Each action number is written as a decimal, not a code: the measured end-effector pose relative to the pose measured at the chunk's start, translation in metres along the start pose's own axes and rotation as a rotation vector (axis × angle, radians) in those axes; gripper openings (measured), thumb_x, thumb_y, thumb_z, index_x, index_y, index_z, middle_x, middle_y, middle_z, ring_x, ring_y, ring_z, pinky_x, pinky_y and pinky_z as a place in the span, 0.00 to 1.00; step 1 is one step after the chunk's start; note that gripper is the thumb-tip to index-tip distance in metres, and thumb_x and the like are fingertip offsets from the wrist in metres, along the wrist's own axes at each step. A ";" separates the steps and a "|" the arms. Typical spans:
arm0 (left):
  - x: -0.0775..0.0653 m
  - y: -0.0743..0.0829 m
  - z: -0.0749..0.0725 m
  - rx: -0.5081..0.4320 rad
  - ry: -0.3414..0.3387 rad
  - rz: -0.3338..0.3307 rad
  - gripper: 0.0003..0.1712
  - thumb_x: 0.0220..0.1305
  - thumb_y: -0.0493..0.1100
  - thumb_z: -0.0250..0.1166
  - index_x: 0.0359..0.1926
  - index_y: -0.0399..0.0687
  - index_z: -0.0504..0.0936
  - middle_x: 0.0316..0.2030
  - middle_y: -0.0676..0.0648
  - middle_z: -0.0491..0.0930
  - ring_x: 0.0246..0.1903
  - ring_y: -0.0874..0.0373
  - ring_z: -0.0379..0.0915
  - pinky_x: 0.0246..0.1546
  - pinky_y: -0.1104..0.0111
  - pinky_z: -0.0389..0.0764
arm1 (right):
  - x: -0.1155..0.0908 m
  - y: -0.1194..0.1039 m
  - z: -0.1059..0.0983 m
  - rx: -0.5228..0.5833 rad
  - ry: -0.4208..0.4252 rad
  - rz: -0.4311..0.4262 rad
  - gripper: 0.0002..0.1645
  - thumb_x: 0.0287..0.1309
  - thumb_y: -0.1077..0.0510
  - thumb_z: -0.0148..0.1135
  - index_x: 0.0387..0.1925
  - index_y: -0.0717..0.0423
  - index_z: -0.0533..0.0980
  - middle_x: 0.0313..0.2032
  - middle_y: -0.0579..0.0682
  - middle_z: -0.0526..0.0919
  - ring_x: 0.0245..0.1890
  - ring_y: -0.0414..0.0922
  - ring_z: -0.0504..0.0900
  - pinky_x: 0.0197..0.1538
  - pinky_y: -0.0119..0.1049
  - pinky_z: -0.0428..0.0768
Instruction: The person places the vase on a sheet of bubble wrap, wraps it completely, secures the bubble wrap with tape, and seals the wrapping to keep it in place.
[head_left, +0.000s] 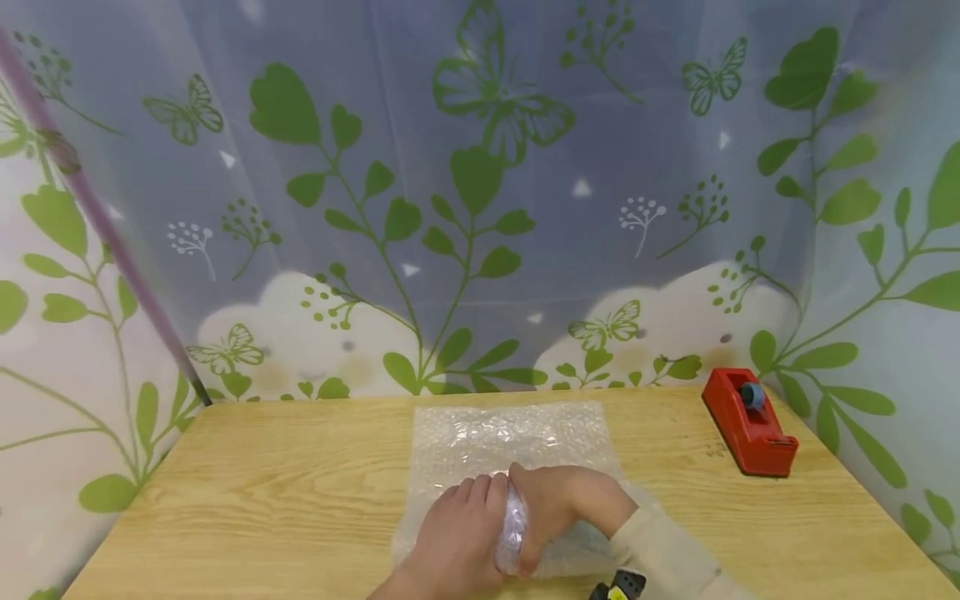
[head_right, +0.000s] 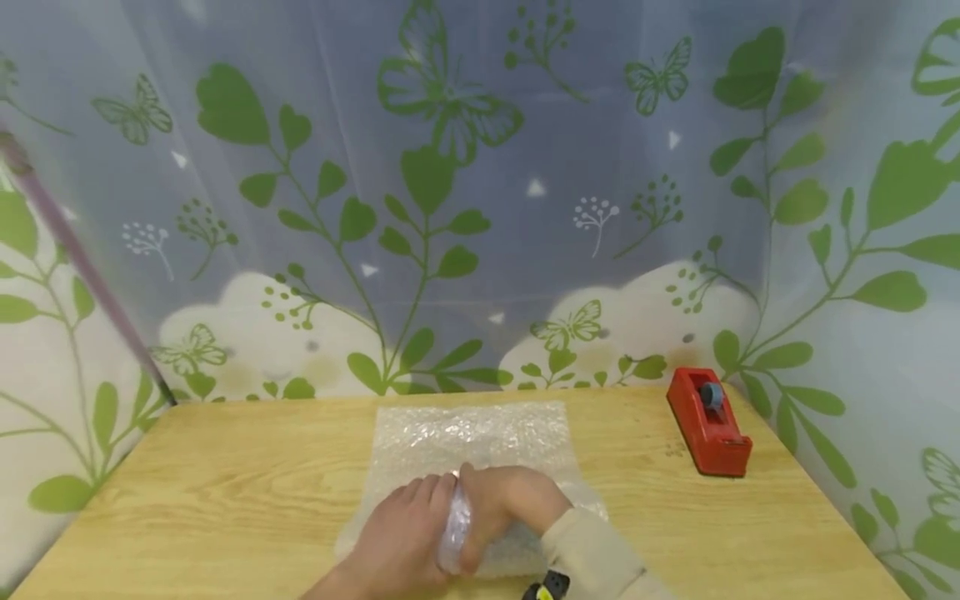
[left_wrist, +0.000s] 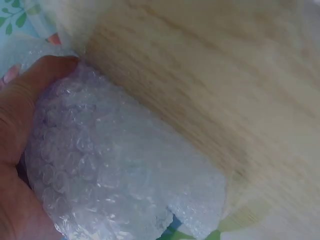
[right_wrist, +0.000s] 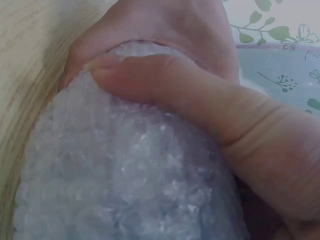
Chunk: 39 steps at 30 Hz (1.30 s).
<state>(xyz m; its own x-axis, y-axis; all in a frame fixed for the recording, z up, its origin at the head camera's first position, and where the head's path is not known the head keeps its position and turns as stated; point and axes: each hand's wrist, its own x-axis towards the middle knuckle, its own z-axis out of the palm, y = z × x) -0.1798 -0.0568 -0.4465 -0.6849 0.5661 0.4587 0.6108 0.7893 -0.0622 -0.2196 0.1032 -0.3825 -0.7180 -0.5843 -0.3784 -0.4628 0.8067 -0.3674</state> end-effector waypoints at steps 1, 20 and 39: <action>0.000 0.001 0.001 0.008 0.019 0.004 0.46 0.31 0.59 0.74 0.50 0.36 0.70 0.37 0.45 0.76 0.35 0.53 0.75 0.36 0.63 0.78 | -0.001 0.001 0.001 -0.007 0.007 -0.012 0.52 0.23 0.48 0.81 0.52 0.58 0.64 0.35 0.43 0.75 0.35 0.39 0.76 0.44 0.33 0.75; 0.007 0.010 -0.004 0.141 -0.023 0.028 0.46 0.32 0.64 0.73 0.50 0.40 0.72 0.36 0.47 0.75 0.36 0.55 0.74 0.38 0.65 0.77 | -0.037 0.000 0.028 -0.507 0.494 -0.069 0.65 0.31 0.26 0.70 0.64 0.64 0.62 0.59 0.56 0.70 0.59 0.54 0.68 0.61 0.49 0.66; 0.017 -0.012 -0.007 -0.140 -0.222 -0.069 0.49 0.29 0.61 0.75 0.50 0.38 0.69 0.36 0.48 0.73 0.35 0.56 0.73 0.36 0.67 0.77 | -0.012 0.012 0.049 -0.530 0.707 -0.175 0.51 0.31 0.41 0.74 0.55 0.66 0.68 0.45 0.55 0.78 0.39 0.50 0.79 0.40 0.42 0.79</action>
<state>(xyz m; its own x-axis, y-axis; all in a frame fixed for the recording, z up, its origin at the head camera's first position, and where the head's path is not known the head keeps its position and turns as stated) -0.1959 -0.0578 -0.4321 -0.7877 0.5628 0.2507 0.5982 0.7960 0.0923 -0.1908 0.1158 -0.4240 -0.6859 -0.6530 0.3212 -0.6490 0.7485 0.1360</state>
